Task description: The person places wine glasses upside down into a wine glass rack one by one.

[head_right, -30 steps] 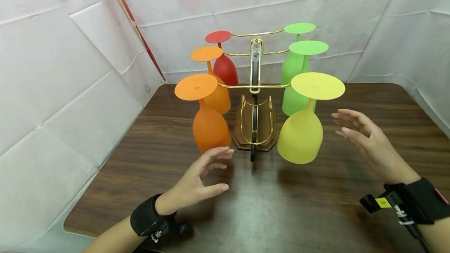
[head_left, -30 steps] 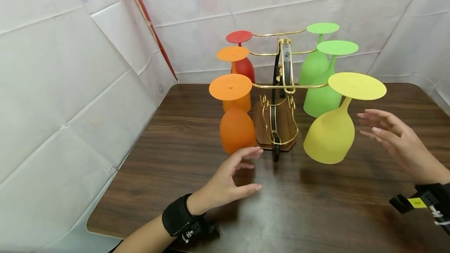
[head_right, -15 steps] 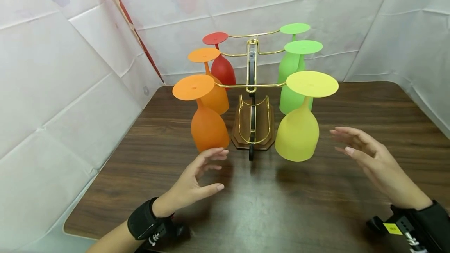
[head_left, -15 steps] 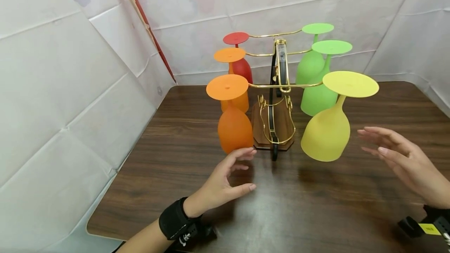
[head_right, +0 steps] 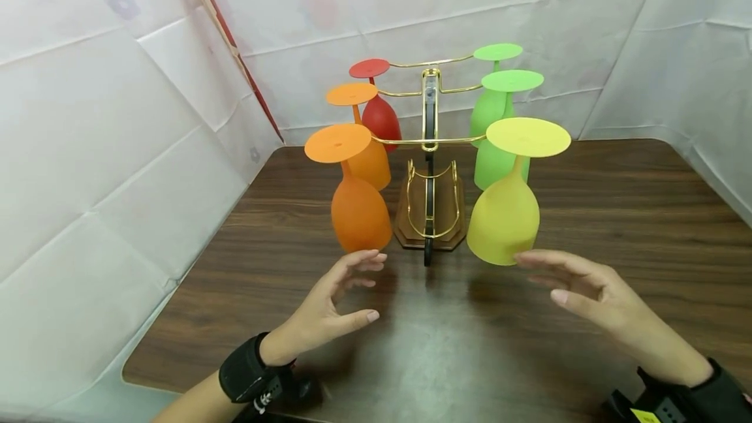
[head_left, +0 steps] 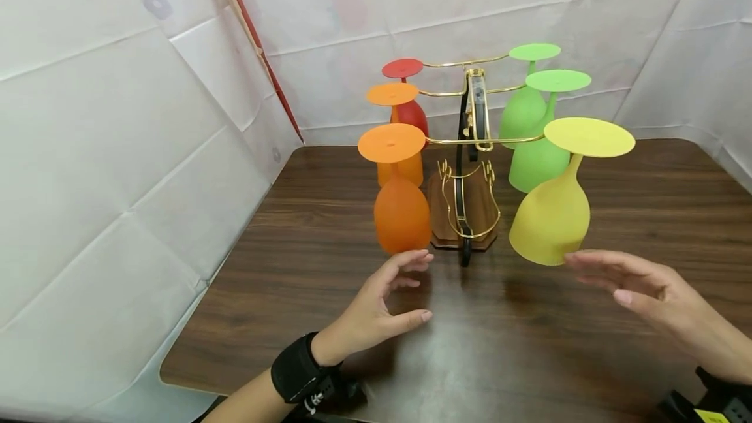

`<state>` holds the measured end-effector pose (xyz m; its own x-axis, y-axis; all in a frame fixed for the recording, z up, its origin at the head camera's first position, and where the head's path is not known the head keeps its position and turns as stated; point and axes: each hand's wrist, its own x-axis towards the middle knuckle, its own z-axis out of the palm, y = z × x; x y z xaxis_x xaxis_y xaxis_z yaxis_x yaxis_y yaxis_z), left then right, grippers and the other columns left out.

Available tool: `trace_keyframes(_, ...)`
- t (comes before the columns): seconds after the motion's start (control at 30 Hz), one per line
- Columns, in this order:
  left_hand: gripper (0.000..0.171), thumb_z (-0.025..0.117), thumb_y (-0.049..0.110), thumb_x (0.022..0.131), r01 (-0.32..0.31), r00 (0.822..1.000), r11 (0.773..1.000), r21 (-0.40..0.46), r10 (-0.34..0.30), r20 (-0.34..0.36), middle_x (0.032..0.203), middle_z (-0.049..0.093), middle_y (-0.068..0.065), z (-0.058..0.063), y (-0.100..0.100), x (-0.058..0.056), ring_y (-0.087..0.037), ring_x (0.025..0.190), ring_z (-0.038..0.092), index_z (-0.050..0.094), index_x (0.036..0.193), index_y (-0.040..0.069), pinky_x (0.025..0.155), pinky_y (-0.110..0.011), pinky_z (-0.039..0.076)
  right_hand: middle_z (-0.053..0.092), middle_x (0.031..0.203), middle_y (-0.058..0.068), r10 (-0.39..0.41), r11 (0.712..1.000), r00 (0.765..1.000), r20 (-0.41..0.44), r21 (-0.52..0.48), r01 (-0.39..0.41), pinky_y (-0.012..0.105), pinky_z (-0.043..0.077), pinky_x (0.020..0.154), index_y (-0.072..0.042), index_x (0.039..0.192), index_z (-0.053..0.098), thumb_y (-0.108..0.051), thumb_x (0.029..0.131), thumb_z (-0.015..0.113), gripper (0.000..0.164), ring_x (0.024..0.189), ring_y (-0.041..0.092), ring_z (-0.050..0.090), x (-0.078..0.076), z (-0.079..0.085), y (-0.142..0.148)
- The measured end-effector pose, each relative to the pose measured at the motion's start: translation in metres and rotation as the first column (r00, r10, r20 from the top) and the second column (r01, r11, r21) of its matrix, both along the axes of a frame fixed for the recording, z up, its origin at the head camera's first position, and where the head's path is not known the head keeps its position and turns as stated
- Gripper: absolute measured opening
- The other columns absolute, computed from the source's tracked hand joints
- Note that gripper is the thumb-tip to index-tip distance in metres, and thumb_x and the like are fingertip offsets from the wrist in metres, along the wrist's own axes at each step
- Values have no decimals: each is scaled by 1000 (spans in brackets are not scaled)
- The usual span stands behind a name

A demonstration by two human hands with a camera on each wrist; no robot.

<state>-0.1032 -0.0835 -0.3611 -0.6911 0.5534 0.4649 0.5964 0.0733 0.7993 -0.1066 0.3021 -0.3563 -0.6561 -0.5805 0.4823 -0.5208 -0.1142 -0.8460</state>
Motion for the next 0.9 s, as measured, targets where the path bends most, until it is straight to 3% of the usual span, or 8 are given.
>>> trace_keyframes(0.13, 70, 71, 0, 82, -5, 1000, 1000, -7, 5, 21, 140, 43, -9, -1, 1, 0, -22, 123, 45, 35, 141, 6, 94, -40, 47, 41, 141, 24, 189, 981, 979, -74, -34, -192, 23, 38, 103, 22, 133, 30, 26, 81, 33, 53, 131, 23, 42, -5, -2, -23)
trace_keyframes(0.27, 69, 70, 1, 82, 11, 1000, 1000, -8, -11, 22, 140, 43, -10, -3, 3, 1, -22, 123, 45, 35, 141, 7, 94, -40, 47, 41, 142, 22, 230, 973, 970, -79, 0, -231, 22, 36, 104, 20, 134, 31, 27, 79, 37, 56, 132, 21, 40, -4, -6, -40)
trace_keyframes(0.63, 66, 70, 1, 82, 8, 1000, 1000, -6, -8, -18, 138, 46, -8, -5, 8, -3, -23, 122, 47, 37, 139, 8, 92, -37, 48, 40, 142, 23, 212, 975, 973, -91, -39, -217, 24, 37, 104, 21, 133, 31, 32, 75, 36, 59, 132, 22, 40, -4, -10, -48)
trace_keyframes(0.73, 59, 70, 2, 83, -9, 997, 1000, -2, 9, -76, 132, 51, -10, -3, 6, -3, -22, 119, 51, 44, 135, 8, 91, -37, 49, 45, 138, 22, 186, 980, 978, -99, -54, -192, 24, 38, 103, 20, 131, 36, 32, 76, 38, 57, 129, 22, 44, -3, -9, -47)
trace_keyframes(0.83, 44, 70, 6, 85, -47, 979, 999, 27, 51, -198, 121, 59, -10, 1, 0, -6, -20, 111, 56, 54, 126, 6, 90, -36, 50, 55, 127, 20, 121, 987, 983, -136, -93, -134, 22, 42, 98, 17, 123, 48, 33, 74, 44, 51, 121, 21, 51, -1, -5, -40)
trace_keyframes(0.9, 33, 68, 8, 86, -73, 956, 995, 71, 90, -279, 114, 63, -10, 6, -5, -8, -20, 106, 58, 60, 118, 6, 90, -35, 49, 61, 115, 15, -13, 996, 991, -130, -91, 1, 19, 47, 89, 12, 113, 57, 33, 73, 47, 46, 110, 17, 57, 4, 2, -32)
